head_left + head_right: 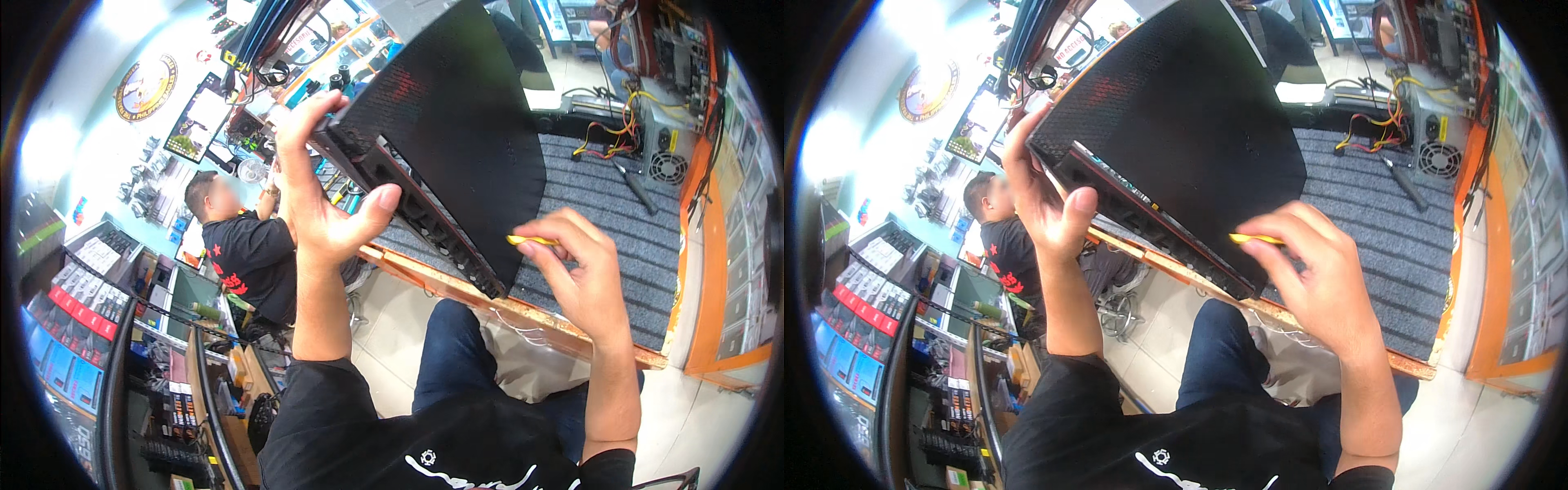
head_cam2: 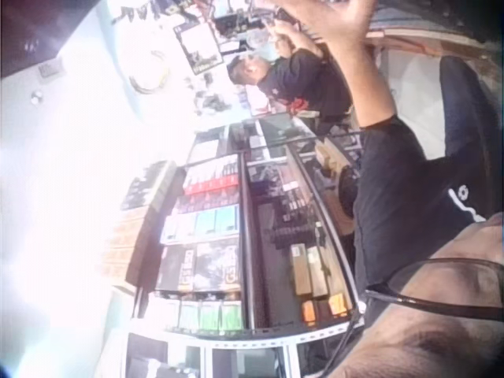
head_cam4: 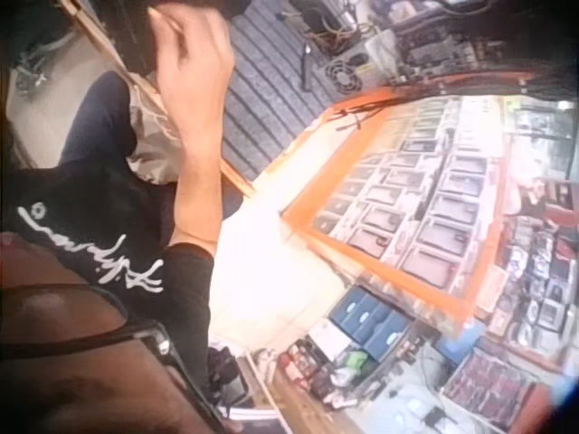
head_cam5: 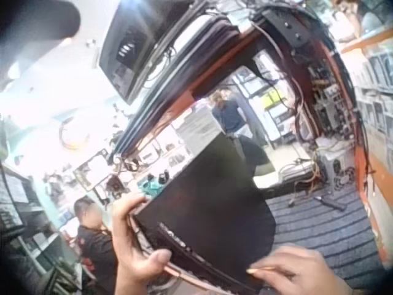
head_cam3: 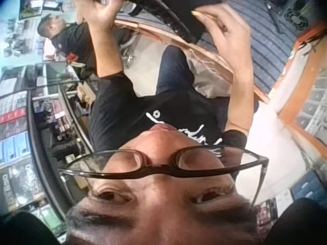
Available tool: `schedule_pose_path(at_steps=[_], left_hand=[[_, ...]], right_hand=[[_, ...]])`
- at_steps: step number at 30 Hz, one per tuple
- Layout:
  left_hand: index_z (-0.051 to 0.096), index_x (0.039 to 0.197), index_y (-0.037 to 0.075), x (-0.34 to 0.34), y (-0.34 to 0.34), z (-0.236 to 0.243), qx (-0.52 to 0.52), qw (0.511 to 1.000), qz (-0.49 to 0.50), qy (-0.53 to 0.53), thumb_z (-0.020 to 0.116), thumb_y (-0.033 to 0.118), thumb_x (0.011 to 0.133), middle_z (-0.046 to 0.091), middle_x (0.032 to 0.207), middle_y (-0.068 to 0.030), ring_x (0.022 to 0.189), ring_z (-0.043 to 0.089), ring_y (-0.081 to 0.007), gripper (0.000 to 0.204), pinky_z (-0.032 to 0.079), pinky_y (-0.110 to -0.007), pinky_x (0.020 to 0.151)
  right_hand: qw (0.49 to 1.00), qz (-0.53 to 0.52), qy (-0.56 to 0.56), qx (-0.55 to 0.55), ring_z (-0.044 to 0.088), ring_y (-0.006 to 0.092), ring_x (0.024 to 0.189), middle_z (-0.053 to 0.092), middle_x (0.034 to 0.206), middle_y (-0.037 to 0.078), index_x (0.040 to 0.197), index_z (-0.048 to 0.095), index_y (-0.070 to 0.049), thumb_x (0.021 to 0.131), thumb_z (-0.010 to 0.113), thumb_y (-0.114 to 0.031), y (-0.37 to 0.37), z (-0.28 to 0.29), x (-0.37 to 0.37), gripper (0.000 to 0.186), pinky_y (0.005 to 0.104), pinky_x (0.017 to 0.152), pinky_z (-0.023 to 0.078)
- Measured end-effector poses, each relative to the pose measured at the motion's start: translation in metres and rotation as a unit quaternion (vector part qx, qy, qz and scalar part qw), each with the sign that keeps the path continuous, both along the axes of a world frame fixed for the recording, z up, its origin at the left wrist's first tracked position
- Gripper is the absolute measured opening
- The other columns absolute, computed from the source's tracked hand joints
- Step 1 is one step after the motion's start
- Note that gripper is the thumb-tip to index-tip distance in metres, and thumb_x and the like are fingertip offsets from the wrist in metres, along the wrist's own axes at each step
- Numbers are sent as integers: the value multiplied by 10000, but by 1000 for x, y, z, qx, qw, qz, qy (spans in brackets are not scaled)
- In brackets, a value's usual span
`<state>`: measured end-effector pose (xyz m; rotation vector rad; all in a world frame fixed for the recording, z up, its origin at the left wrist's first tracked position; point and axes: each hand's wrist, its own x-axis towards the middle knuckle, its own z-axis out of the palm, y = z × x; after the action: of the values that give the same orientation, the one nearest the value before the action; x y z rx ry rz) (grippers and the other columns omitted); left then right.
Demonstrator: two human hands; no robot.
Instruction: The person uses a yellow prying tool and their hands to separate the bottom casing from a laptop, working along the edges and turning the device over.
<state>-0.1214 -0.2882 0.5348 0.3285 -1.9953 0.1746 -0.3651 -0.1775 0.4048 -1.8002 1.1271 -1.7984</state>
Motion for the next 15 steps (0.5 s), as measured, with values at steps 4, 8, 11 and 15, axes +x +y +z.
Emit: schedule_pose_path(at_steps=[4, 8, 11, 15], left_hand=[[547, 1392, -38, 3, 2, 1, -23, 1000, 18, 4, 838, 435, 731, 596, 1336, -196, 1285, 549, -345, 863, 376, -462, 1140], [548, 1408, -36, 27, 1, 7, -59, 997, 38, 25, 787, 451, 811, 564, 1402, -215, 1363, 501, -352, 807, 354, -473, 1162], [522, 1455, 2, 60, -26, -2, 111, 981, 46, 152, 684, 396, 959, 489, 1465, -176, 1391, 472, -299, 653, 342, -464, 1178], [492, 1512, 63, 93, -54, -8, 152, 976, 101, 117, 707, 329, 965, 468, 1508, -152, 1398, 461, -281, 646, 370, -467, 1157]], right_hand=[[995, 67, 32, -73, 631, 95, 763, 713, 919, 57, 1000, 750, -4, 886, 759, -18, -14, 78, 4, 116, 229, 649, 467], [983, 58, 47, -165, 614, 84, 761, 700, 935, 46, 1054, 733, -22, 900, 754, -51, -26, 120, 13, 159, 221, 655, 438], [972, 40, 106, -207, 557, 88, 757, 654, 914, 31, 1103, 736, -38, 901, 752, -100, -26, 144, 17, 212, 224, 648, 393], [962, 15, 195, -193, 491, 116, 764, 567, 858, 20, 1161, 746, -55, 895, 762, -159, -32, 168, 30, 286, 238, 650, 376]])
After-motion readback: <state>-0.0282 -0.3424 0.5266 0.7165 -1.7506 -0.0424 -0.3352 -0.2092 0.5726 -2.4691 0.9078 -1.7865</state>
